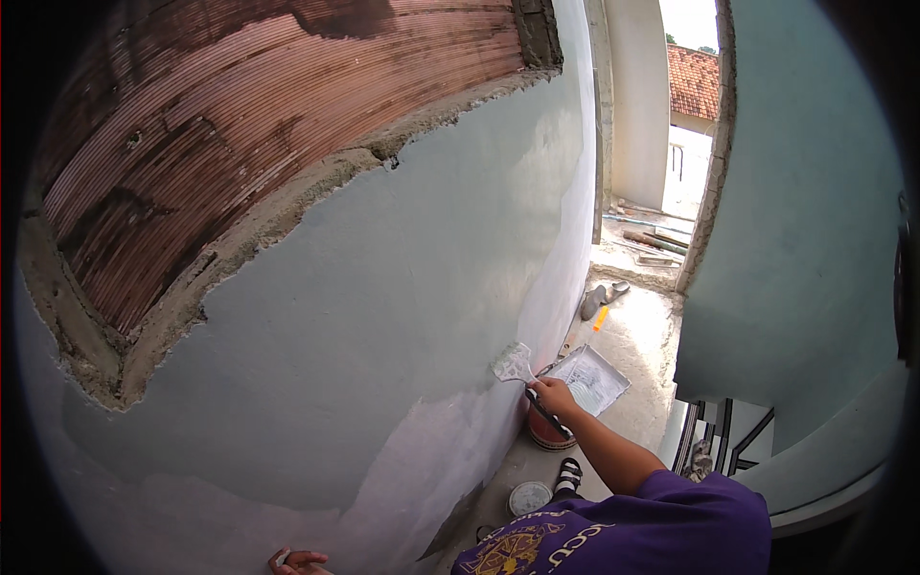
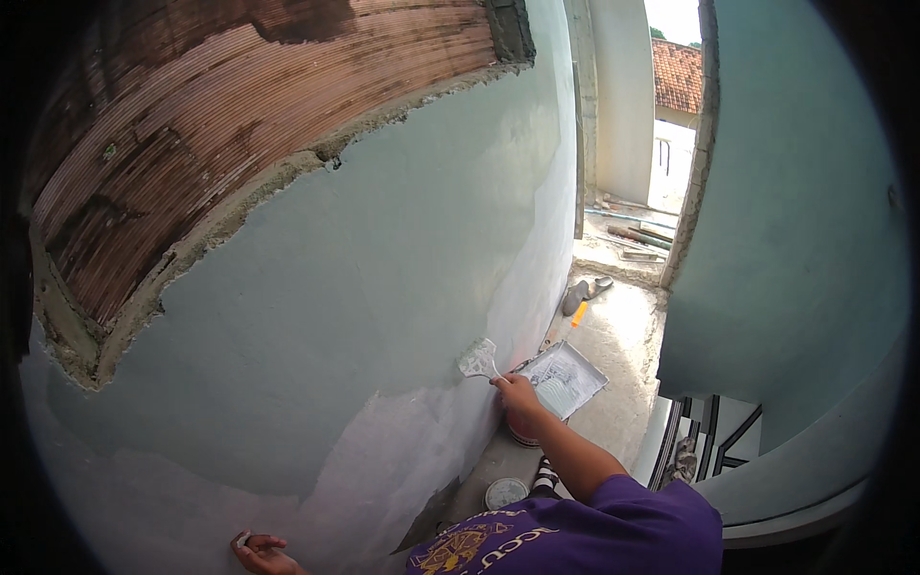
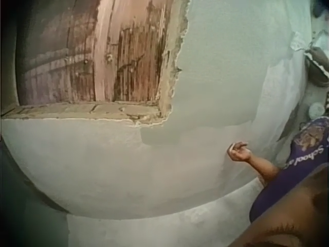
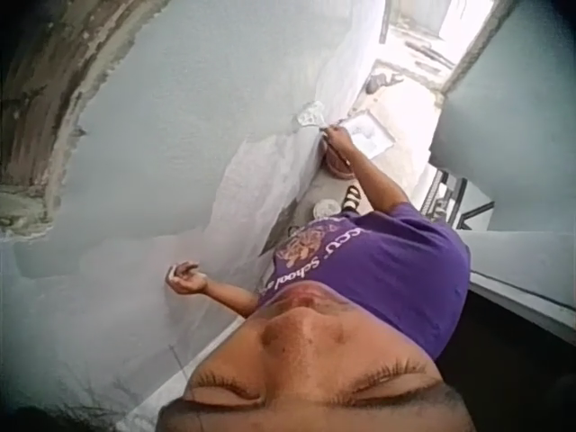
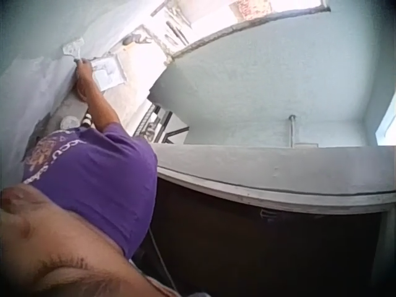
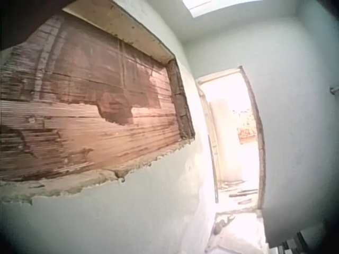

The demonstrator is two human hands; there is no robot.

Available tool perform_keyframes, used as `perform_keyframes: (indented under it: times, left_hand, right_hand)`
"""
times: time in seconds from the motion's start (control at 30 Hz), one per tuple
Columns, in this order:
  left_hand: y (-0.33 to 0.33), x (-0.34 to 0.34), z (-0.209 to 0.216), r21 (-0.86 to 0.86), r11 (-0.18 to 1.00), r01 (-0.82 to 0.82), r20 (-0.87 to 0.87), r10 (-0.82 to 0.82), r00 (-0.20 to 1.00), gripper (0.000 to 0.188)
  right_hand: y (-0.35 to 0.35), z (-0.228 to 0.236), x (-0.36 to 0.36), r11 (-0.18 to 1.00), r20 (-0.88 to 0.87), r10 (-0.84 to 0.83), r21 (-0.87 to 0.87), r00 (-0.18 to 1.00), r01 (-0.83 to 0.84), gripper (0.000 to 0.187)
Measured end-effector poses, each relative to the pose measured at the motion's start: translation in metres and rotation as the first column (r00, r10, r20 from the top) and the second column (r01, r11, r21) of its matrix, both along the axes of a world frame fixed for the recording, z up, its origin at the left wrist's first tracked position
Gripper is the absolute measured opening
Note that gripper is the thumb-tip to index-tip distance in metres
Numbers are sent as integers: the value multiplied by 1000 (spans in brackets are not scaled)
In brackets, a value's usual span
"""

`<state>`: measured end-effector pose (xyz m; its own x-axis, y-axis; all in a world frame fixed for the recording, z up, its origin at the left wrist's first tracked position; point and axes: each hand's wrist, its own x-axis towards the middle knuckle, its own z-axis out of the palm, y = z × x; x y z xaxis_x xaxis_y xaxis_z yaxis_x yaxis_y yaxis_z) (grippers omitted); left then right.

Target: Applying paint or primer to a wall using a scraper and then a brush.

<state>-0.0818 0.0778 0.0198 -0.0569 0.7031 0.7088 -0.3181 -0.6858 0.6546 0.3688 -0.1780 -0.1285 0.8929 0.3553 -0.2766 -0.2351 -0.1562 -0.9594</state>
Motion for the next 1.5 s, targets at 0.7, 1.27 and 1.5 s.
perform_keyframes:
  times: [0.7,1.27,1.5]
  left_hand:
    - [8,-9,-14,56,998,3,-17,-2,1000,43]
    - [8,-13,-22,-128,989,-77,-107,63,992,42]
    - [5,-9,-19,-140,986,-87,-63,79,995,42]
  right_hand:
    - [25,71,-42,983,364,92,-180,927,-27,33]
    - [15,164,-47,977,206,167,94,964,-189,29]
    - [3,244,-38,734,158,255,610,954,-298,32]
